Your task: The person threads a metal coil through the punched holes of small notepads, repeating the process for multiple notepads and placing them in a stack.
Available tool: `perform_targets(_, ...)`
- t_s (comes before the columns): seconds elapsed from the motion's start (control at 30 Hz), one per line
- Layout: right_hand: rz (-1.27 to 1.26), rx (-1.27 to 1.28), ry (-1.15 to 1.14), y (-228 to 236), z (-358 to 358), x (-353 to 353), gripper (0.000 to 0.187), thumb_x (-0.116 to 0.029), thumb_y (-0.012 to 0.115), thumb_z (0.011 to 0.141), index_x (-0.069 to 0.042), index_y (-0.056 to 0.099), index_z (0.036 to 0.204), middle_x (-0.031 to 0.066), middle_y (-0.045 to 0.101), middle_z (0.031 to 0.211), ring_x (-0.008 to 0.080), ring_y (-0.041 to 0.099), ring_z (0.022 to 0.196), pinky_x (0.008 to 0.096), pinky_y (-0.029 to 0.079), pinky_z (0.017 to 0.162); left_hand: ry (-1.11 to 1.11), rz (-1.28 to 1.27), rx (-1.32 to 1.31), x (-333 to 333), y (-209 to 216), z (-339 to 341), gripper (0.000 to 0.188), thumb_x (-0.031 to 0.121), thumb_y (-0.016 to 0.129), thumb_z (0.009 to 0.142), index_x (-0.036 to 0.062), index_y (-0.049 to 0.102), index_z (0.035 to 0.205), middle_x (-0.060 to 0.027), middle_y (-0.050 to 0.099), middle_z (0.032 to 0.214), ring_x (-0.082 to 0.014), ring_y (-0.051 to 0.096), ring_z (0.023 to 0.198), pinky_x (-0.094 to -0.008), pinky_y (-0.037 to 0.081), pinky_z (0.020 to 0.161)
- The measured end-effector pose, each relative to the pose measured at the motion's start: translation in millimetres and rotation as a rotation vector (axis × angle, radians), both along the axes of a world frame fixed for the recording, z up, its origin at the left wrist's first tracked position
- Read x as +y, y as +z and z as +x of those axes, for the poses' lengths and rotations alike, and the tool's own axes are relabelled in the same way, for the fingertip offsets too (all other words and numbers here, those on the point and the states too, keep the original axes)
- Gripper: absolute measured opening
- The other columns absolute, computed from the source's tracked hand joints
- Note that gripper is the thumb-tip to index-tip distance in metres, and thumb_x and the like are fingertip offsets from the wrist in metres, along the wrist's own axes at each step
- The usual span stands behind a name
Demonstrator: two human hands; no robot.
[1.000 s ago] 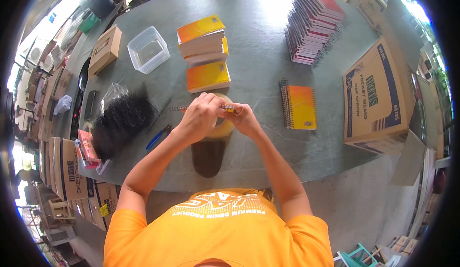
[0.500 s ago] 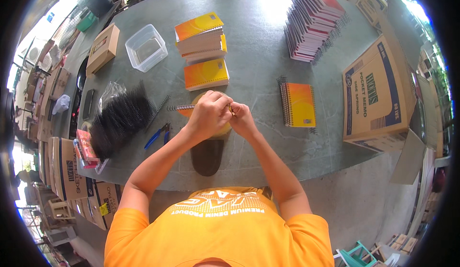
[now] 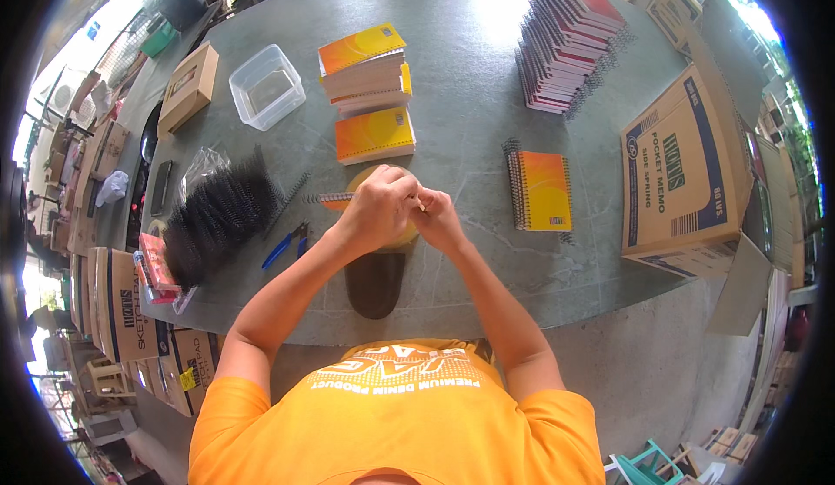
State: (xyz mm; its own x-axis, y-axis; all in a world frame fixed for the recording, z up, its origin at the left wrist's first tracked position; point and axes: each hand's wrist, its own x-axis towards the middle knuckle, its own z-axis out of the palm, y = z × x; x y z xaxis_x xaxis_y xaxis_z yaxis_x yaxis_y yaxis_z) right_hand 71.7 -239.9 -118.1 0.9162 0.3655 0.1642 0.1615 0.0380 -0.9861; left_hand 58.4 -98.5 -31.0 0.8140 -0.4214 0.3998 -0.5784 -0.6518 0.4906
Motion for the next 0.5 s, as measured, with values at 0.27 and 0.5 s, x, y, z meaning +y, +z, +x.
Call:
perform_targets(0.27,0.022,-0.017,0.033,4.5,0.2,1.1,0.008,0.001,0.058,0.085,0.0,0.063,0.091,-0.0045,0.063,0.083,0.002,0.052,0.079,0.0203,0.045,0.069,0.167,0.155,-0.04,-1.3,5.0,-0.3,0.013,0.014,0.063,0.074,0.0075,0.059,0.084,-0.0099,0.06,0.089,-0.0291,0.058,0.088,-0.0388,0.046,0.073)
perform_targets(0.5,0.067,0.044,-0.452,31.3,-12.3,0.5,0.027,-0.015,0.064,0.088,-0.002,0.059,0.111,0.0023,0.064,0.101,0.009,0.058,0.093,0.0238,0.048,0.077,0.367,0.363,0.552,44.3,39.2,-1.7,0.03,0.02,0.063,0.08,0.0018,0.055,0.102,-0.0175,0.063,0.1,-0.0334,0.061,0.092,-0.0432,0.048,0.079)
